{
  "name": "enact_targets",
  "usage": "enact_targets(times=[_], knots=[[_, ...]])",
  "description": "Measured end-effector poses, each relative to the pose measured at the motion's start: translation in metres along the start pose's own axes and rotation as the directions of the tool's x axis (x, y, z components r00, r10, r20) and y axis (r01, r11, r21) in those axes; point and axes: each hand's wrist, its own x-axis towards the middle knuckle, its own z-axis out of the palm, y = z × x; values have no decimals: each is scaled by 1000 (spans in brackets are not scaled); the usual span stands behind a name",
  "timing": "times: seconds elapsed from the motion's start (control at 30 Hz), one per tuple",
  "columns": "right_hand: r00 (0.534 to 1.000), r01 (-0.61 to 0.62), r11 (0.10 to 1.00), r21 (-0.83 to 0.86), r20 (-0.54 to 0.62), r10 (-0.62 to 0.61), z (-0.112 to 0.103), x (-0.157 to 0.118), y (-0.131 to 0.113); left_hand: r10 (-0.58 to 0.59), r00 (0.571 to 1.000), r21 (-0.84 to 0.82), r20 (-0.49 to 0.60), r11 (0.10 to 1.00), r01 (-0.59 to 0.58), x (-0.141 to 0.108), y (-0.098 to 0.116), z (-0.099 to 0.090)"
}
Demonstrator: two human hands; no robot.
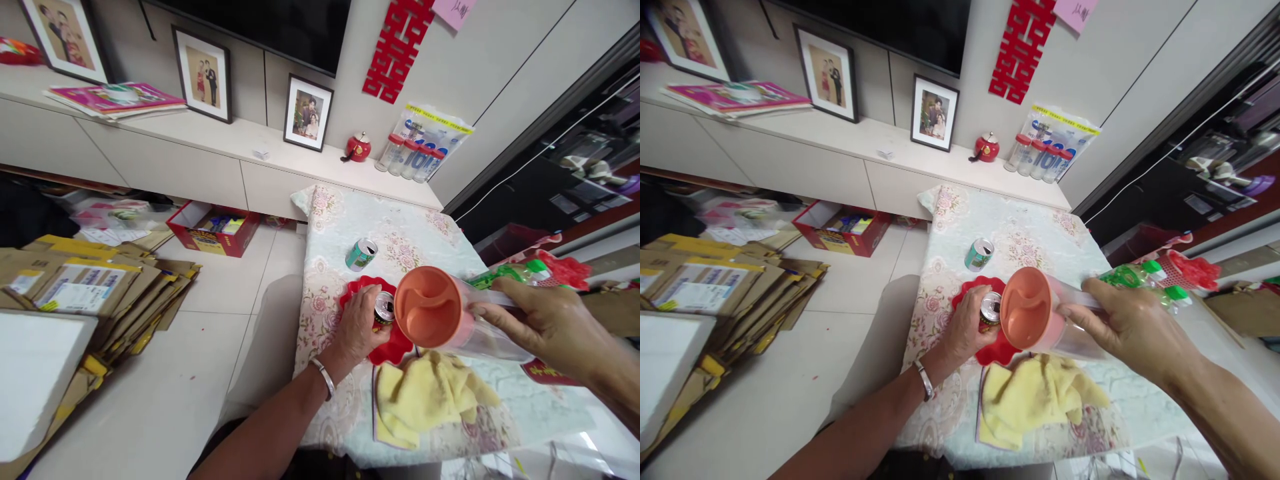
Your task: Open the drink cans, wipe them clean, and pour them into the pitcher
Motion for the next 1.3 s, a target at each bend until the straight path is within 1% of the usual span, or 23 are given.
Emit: enact_targets(times=[0.33, 0.63, 0.87, 1.0, 1.3], knots=[[998, -41, 999, 13, 46, 41, -4, 1, -3, -2, 1000, -10, -2, 1000, 2, -2, -1, 1], [997, -62, 998, 10, 48, 61, -3, 1, -3, -10, 1000, 8, 15, 1000, 10, -1, 0, 1], [1000, -27, 1000, 15, 11, 27, -3, 2, -5, 0, 1000, 10, 10, 1000, 0, -1, -1, 1], [999, -33, 999, 17, 27, 33, -4, 2, -5, -21, 1000, 12, 19, 1000, 21, -1, 0, 1], [999, -34, 999, 7, 33, 34, -2, 1, -3, -12, 1000, 19, 16, 1000, 11, -2, -1, 1]])
